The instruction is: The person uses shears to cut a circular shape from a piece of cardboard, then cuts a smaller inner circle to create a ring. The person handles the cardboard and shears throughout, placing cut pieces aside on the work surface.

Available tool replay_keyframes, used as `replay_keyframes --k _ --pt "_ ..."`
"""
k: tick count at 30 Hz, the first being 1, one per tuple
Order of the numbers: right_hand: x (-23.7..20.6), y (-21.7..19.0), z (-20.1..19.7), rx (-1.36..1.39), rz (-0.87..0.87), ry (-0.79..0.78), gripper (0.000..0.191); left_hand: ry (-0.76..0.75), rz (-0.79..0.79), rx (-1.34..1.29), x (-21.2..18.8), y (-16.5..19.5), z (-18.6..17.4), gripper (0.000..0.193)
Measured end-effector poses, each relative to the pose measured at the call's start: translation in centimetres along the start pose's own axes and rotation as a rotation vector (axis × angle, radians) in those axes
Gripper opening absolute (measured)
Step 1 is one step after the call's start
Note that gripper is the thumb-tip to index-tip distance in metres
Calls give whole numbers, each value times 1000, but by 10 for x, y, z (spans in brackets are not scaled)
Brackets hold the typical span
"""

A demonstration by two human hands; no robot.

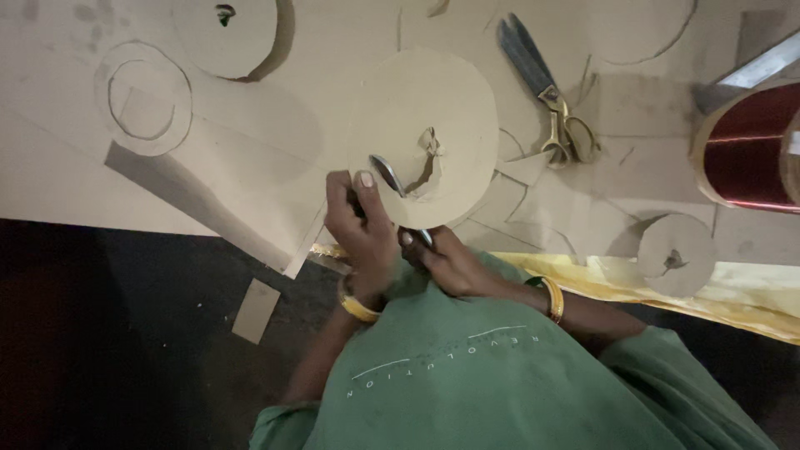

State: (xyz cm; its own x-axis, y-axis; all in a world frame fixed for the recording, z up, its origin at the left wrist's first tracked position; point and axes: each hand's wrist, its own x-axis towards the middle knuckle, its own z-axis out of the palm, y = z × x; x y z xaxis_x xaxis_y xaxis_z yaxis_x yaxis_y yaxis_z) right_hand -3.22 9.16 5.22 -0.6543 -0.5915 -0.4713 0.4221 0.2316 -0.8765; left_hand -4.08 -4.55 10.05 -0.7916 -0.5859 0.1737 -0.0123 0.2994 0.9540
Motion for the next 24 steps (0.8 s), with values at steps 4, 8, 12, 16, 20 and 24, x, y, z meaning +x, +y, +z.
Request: replay_keyframes --k 4,8,12,16,20,24 --pt "-3 -14 -10 -271 -65 -36 20 -127 103 58 46 7 -24 21" --pt "-3 -24 -7 -228 83 -96 25 -250 149 189 65 8 -36 16" --pt "-4 -23 -4 -19 -7 -99 21 -190 211 225 50 10 -30 15" --pt "-7 -11 0 234 -58 -96 15 -114 161 184 36 11 -24 13" --pt "-6 -4 1 117 -46 -69 12 -74 180 185 33 9 -19 12" --pt "-6 -4 0 122 -169 -95 13 -71 145 173 28 5 -19 13"
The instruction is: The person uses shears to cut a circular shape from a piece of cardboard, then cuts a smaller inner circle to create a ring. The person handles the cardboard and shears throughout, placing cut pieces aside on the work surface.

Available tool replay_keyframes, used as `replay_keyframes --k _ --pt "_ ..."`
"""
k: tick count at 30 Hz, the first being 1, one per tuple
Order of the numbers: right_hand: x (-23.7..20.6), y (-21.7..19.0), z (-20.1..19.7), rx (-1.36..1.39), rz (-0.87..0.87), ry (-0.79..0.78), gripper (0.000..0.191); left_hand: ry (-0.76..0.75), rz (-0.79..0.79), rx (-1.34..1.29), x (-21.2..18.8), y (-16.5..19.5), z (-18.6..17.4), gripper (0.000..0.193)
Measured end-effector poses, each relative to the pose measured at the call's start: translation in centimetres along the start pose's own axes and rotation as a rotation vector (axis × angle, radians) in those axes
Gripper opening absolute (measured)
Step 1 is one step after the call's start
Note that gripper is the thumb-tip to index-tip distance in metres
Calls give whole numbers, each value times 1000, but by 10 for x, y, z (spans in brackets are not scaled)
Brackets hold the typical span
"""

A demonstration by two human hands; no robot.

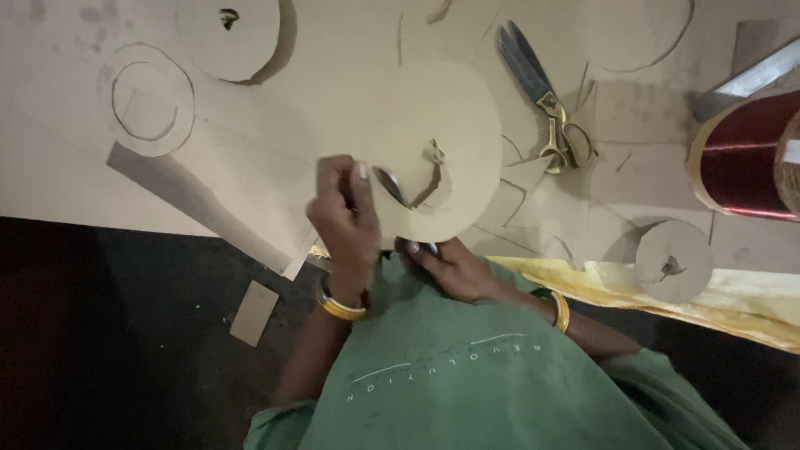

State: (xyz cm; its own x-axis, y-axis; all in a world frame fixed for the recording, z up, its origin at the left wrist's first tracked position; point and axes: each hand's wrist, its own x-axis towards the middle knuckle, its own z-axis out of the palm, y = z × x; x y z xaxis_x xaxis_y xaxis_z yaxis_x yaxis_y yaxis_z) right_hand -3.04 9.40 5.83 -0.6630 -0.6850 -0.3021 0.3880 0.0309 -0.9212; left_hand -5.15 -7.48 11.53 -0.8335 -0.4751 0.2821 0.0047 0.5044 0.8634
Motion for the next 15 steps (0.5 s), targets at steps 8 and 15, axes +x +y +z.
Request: replay_keyframes --k 8,15 --pt "-2 10 0 106 176 54 13 77 -3 -73 -20 1 15 16" --pt "-2 4 -7 -254 37 59 15 -177 -148 -56 26 2 -15 16"
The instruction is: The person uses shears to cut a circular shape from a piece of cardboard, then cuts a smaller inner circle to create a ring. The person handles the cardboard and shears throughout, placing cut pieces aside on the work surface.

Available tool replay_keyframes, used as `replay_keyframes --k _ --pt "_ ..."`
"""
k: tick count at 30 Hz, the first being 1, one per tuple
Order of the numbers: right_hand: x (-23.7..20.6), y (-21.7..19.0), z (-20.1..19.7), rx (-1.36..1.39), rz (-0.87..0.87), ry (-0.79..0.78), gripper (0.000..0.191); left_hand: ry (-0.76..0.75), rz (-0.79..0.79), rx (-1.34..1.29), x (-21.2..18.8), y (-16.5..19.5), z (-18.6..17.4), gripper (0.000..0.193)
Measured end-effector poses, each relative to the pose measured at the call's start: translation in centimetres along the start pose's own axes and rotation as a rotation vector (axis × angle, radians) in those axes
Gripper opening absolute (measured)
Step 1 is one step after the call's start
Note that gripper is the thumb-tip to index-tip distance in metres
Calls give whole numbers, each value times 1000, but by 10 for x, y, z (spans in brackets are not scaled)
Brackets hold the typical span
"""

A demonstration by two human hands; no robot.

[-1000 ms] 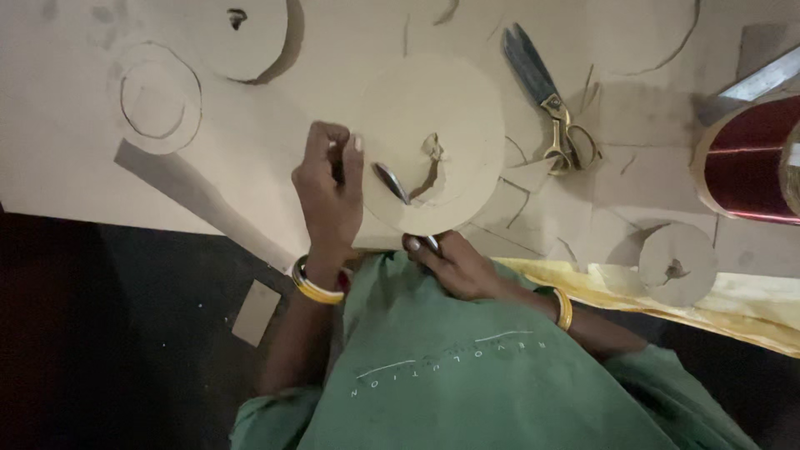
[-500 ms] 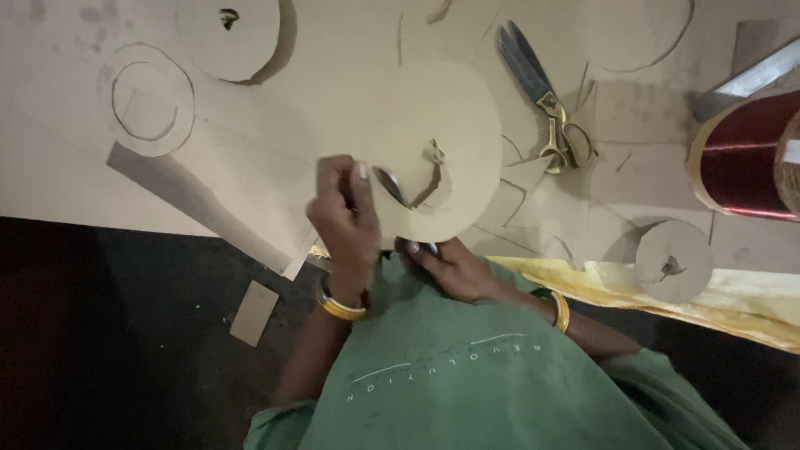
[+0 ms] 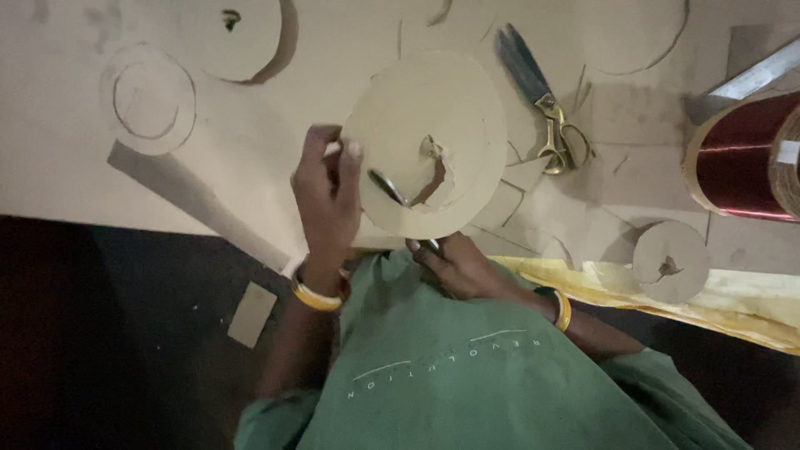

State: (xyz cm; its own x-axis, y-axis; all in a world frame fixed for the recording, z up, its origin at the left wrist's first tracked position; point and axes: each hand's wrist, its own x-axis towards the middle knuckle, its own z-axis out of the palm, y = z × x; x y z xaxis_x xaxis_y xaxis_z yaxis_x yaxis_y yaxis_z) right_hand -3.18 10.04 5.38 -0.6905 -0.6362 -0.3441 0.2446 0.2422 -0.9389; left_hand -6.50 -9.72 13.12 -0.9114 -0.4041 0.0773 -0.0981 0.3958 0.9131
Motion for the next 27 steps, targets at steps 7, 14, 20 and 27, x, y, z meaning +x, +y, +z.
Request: replay_keyframes --k 7,14,20,27 --pt "4 -1 -6 -69 23 -105 22 120 231 101 -5 7 5 26" --pt "1 4 5 83 97 -22 26 262 155 28 -22 2 23 27" --pt "1 -7 2 4 -58 21 28 300 128 3 -25 -5 33 36" --pt "0 3 13 245 99 21 23 349 171 -28 -33 -9 47 36"
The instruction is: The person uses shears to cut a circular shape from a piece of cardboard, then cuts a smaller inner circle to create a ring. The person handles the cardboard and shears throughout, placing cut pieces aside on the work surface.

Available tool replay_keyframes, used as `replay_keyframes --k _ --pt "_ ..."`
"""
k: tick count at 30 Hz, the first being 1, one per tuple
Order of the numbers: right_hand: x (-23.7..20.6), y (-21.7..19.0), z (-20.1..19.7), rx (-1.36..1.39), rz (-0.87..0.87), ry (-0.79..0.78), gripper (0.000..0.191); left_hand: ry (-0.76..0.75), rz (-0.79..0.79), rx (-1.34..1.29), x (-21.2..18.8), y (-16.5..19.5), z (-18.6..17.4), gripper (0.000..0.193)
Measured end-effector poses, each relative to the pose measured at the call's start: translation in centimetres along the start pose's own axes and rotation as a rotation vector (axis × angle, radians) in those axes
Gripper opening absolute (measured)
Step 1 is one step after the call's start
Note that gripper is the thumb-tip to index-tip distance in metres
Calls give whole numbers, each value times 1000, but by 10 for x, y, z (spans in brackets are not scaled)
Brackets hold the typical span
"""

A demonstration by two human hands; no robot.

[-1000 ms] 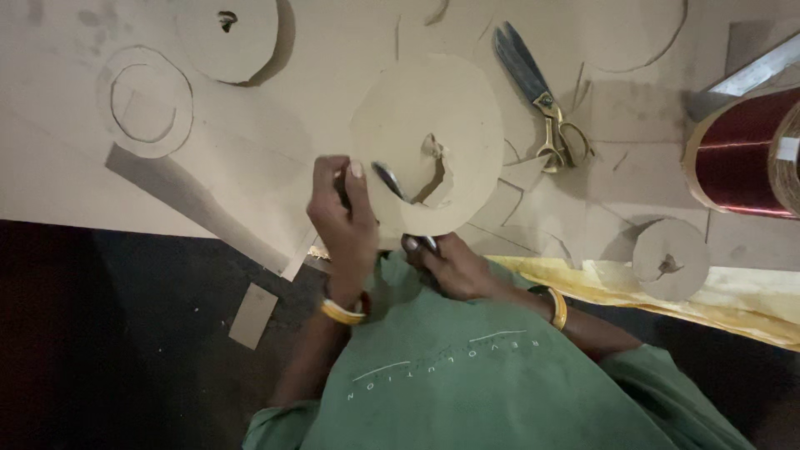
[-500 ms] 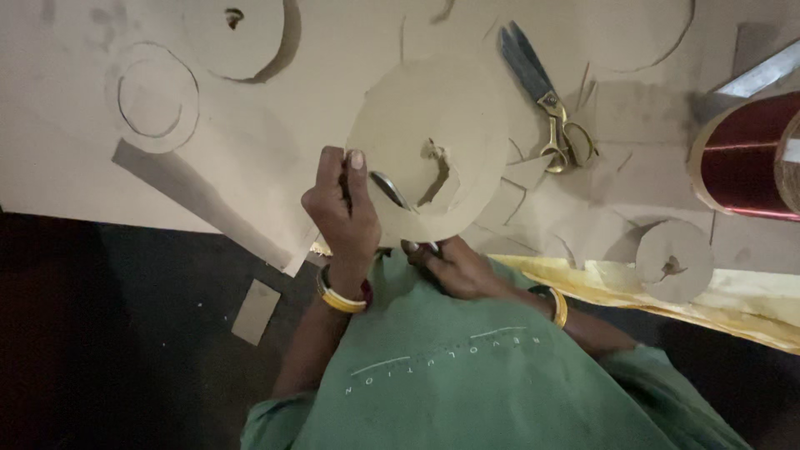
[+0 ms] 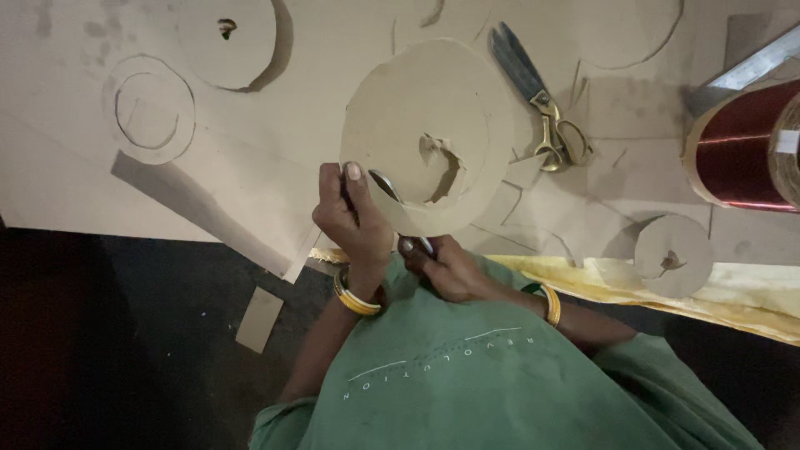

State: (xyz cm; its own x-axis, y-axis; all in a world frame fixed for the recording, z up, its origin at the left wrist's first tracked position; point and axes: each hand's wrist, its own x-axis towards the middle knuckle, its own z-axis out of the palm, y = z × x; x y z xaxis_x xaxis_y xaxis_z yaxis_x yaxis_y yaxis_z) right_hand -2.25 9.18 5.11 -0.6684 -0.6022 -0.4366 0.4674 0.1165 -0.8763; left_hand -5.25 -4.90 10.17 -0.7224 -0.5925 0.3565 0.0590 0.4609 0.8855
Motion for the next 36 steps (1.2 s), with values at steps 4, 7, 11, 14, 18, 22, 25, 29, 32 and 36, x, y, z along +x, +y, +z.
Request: replay_keyframes --k 4,7,11,14,18,22,25,29,32,36 --pt "2 -1 -3 125 -8 -23 23 -124 -35 26 21 4 -8 32" --pt "3 -8 -11 -144 39 -1 23 -334 -57 -33 55 3 -29 29" --pt "4 -18 -11 -152 -120 -117 32 -386 20 35 66 5 -35 27" --pt "4 -20 -13 -159 -378 -88 33 -258 125 83 46 7 -24 22" --pt "2 -12 -7 72 -184 -94 28 -156 109 120 23 4 -14 21" --pt "-3 -3 1 293 7 -54 23 -147 104 107 18 1 -11 19" --pt "-1 -4 -2 170 28 -77 26 -130 82 76 13 0 -10 18" --pt "2 -9 -5 25 -43 -59 29 -76 77 115 2 -2 -4 18" --pt "2 -12 -3 30 -36 -40 31 -58 18 106 -7 0 -1 20" --pt "1 -18 -4 53 -42 -66 32 -136 90 100 13 7 -6 23"
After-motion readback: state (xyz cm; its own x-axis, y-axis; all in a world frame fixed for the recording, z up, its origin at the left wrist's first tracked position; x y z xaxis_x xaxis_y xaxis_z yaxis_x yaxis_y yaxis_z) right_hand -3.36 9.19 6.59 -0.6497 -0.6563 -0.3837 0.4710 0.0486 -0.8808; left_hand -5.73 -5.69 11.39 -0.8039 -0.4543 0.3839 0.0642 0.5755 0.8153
